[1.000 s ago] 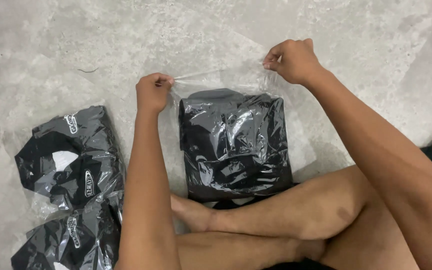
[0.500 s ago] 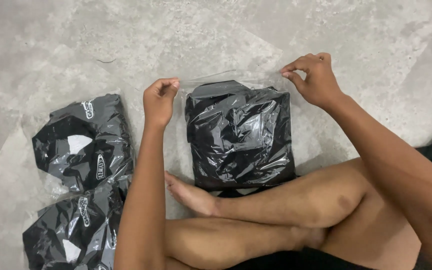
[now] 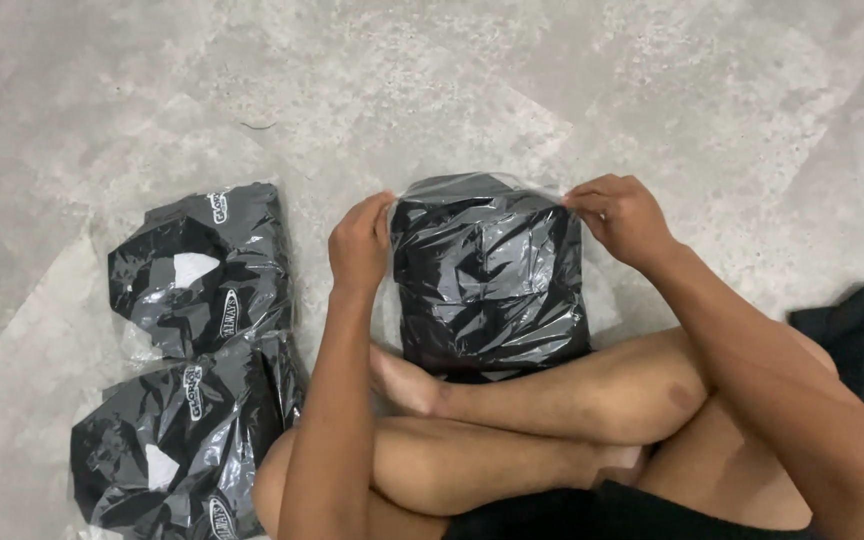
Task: The person sits on the floor and folds a black shirt. They then place the folded shirt into a clear plastic bag, seal it, and set it aside with other packaged shirts.
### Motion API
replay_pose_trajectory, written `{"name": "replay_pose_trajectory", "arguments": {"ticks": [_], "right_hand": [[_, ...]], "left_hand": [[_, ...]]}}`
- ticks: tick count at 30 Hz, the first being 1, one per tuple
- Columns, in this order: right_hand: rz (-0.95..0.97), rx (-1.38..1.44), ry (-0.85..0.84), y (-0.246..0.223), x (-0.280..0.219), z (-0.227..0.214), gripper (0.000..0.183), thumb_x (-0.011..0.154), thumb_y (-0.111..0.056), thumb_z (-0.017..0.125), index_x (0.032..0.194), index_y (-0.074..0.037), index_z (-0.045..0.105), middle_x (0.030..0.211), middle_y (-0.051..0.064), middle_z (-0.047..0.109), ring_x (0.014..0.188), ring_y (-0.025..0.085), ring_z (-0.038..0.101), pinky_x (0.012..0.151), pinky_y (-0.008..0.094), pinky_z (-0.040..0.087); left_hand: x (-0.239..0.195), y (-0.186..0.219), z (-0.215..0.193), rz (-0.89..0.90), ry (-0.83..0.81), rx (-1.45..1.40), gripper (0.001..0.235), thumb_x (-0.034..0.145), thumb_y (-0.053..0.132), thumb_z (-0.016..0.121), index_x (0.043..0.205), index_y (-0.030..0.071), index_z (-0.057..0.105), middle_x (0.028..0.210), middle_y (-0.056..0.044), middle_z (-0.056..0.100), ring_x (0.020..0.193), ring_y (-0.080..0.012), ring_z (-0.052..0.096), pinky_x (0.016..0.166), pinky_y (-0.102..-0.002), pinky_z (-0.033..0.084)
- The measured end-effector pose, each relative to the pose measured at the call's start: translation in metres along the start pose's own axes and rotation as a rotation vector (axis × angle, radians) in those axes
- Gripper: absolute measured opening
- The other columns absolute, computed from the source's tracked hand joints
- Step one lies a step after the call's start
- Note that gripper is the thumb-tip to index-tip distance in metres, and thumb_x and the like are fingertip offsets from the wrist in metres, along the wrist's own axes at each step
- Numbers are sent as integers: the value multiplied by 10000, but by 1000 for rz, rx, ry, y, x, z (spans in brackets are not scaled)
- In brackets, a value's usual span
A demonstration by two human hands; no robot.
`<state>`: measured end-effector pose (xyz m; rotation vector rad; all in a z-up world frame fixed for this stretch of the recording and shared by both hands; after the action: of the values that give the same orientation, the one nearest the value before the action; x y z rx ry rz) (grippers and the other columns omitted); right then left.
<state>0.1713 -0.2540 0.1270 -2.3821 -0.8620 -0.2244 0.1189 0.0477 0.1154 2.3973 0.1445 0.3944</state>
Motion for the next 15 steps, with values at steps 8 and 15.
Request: {"name": "replay_pose_trajectory", "arguments": {"ticks": [8, 15], "right_hand": [[-144, -519, 42, 37, -16, 30, 62, 843, -146, 670, 828, -200, 696, 907, -89, 668, 884, 98, 589, 788, 292, 339], [-164, -566, 64, 57, -22, 43, 80, 816, -172, 697, 834, -249, 705, 936, -98, 632, 870, 100, 552, 800, 301, 305]], "left_hand": [[-9, -19, 21, 336, 187, 216, 111, 899, 61, 576, 975, 118, 634, 1011, -30, 674, 982, -171, 624, 825, -279, 530], [-1, -26, 24, 383, 221, 292, 94, 879, 57, 610, 938, 120, 648, 997, -13, 683, 965, -157, 634, 832, -261, 530]]}}
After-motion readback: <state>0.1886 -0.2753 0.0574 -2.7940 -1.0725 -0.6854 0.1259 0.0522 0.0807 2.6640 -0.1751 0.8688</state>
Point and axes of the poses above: each hand's wrist, its own x-axis towards the middle knuckle, its own z-axis out of the palm, y = z × x, the point moved 5 cm from there along x, towards the middle knuckle
